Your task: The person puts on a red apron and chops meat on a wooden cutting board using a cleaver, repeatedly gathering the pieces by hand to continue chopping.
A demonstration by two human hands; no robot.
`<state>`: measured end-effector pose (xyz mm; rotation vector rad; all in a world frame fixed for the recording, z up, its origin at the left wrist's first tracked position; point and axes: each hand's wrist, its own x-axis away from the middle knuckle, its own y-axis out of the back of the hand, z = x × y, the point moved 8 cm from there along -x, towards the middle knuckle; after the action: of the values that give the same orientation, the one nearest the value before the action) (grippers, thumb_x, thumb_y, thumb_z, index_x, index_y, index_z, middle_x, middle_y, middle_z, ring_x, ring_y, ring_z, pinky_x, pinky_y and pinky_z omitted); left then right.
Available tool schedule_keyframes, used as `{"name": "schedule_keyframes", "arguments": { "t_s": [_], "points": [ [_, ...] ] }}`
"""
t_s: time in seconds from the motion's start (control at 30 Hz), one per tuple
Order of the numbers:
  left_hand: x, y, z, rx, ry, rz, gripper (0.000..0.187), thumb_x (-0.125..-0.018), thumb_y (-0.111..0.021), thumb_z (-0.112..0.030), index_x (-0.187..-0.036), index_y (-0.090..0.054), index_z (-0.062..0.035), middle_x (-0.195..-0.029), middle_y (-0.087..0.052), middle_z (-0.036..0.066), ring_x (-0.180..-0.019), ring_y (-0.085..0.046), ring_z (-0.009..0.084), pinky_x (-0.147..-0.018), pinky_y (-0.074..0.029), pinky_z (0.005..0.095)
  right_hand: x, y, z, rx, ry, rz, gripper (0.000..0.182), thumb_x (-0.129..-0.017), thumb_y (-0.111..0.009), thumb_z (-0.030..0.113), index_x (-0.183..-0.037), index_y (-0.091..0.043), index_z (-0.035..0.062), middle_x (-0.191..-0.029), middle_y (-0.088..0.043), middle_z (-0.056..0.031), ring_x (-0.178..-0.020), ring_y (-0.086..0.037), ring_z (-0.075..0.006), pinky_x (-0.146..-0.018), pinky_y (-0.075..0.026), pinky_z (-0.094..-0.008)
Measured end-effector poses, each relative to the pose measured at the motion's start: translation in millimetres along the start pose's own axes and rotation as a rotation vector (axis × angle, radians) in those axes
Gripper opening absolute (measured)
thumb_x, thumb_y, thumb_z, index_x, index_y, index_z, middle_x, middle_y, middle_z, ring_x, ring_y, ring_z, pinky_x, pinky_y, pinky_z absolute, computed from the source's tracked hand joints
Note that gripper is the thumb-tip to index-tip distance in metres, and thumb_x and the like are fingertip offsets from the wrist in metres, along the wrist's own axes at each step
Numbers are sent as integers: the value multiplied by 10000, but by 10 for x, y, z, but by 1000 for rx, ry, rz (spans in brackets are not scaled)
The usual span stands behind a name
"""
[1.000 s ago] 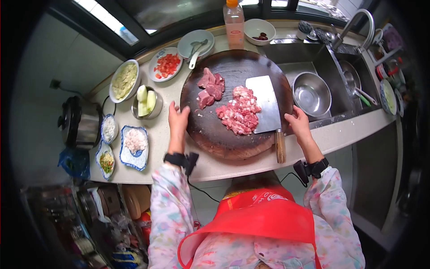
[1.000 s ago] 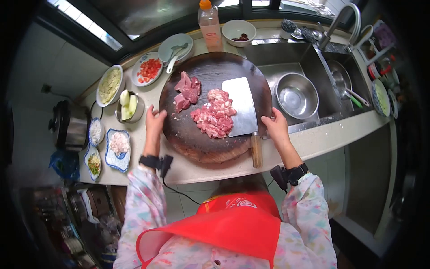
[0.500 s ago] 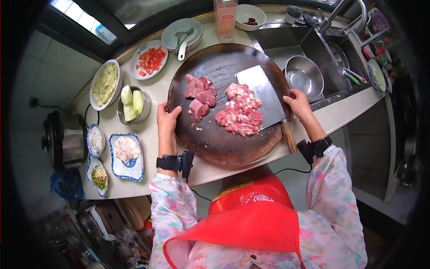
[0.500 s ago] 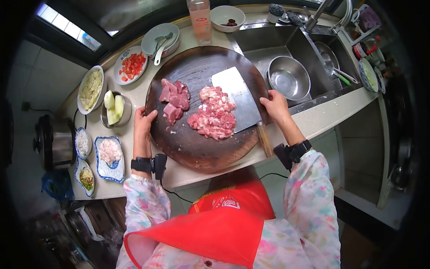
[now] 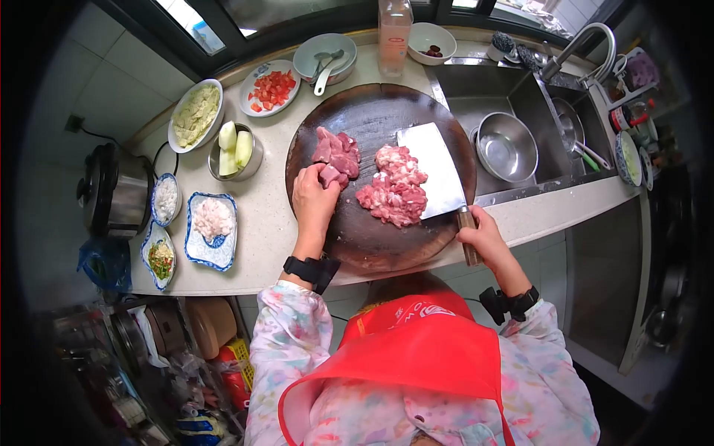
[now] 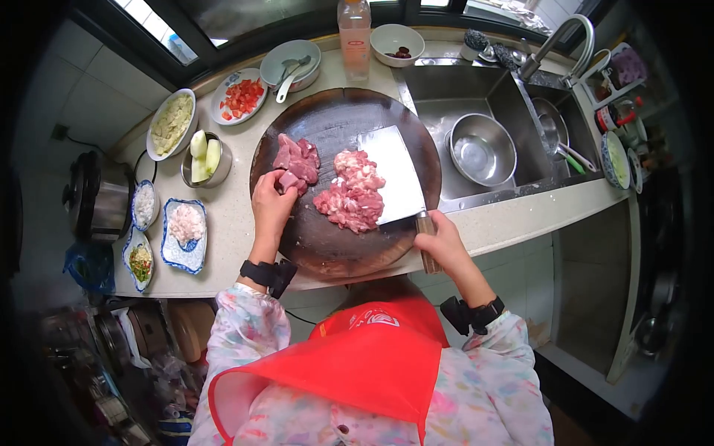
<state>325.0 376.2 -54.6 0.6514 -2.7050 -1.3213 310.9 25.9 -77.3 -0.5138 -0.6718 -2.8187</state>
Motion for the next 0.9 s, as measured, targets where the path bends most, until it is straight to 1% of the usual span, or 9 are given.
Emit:
{"name": "schedule_keyframes", "arguments": {
  "t_s": [0.07,0.13,0.2,0.23,0.37,0.5,0.67,0.83,0.9],
  "points": [
    [35,37,7,23,29,-20,270,-719,-676,-129,-964,-637,-23,-949,-633,139,-860,-612,278,-796,-486,402,13,24,240,-166,18,82,438,-673,-631,98,-1087,-545,-18,-869,-625,-121,-812,-607,-207,-770,-496,-327],
    [79,45,207,219,235,-2,241,-727,-669,-115,-949,-643,-24,-901,-627,139,-828,-614,272,-779,-489,391,73,80,411,75,124,27,454,-666,-630,90,-1096,-523,-10,-914,-608,-149,-837,-614,-264,-769,-491,-350],
    [106,15,211,220,221,9,265,-732,-668,-108,-985,-636,-33,-936,-625,133,-843,-614,260,-778,-492,378,231,102,805,370,517,-146,469,-660,-627,81,-1105,-505,-4,-961,-573,-184,-879,-599,-352,-773,-485,-381],
    [112,38,122,174,100,-51,288,-733,-670,-109,-1009,-630,-38,-954,-620,125,-856,-614,265,-778,-496,387,263,88,875,327,534,-115,476,-665,-619,62,-1122,-501,3,-996,-541,-208,-918,-565,-415,-780,-479,-408],
    [123,47,-147,-83,-224,-199,337,-731,-678,-129,-1054,-613,-62,-989,-601,112,-898,-610,298,-782,-506,415,459,34,1332,267,644,-72,478,-737,-626,53,-1195,-490,16,-1041,-575,-214,-948,-590,-413,-803,-487,-426],
    [54,-7,-60,-58,-35,-46,352,-709,-683,-167,-1041,-634,-61,-1005,-613,125,-890,-624,332,-805,-505,418,402,-241,1346,254,757,-87,595,-834,-647,115,-1379,-415,56,-1120,-606,-265,-987,-602,-446,-836,-494,-478],
    [55,-12,54,-1,7,27,305,-695,-685,-185,-974,-644,-67,-954,-623,132,-865,-631,326,-786,-507,403,131,-271,1266,392,459,179,637,-872,-619,147,-1449,-349,125,-1000,-643,-266,-889,-617,-455,-779,-488,-507],
    [31,-36,31,28,29,103,281,-689,-705,-275,-883,-623,-90,-923,-641,117,-865,-630,340,-769,-501,426,466,-214,1502,369,799,-42,649,-911,-590,182,-1491,-300,195,-1078,-627,-271,-921,-608,-462,-803,-472,-507],
    [90,-51,41,5,46,123,296,-681,-712,-282,-873,-612,-81,-912,-644,122,-858,-629,343,-768,-499,428,248,-314,1233,330,438,137,633,-919,-582,195,-1491,-310,219,-1104,-623,-263,-924,-616,-452,-813,-479,-495]
  ]
}}
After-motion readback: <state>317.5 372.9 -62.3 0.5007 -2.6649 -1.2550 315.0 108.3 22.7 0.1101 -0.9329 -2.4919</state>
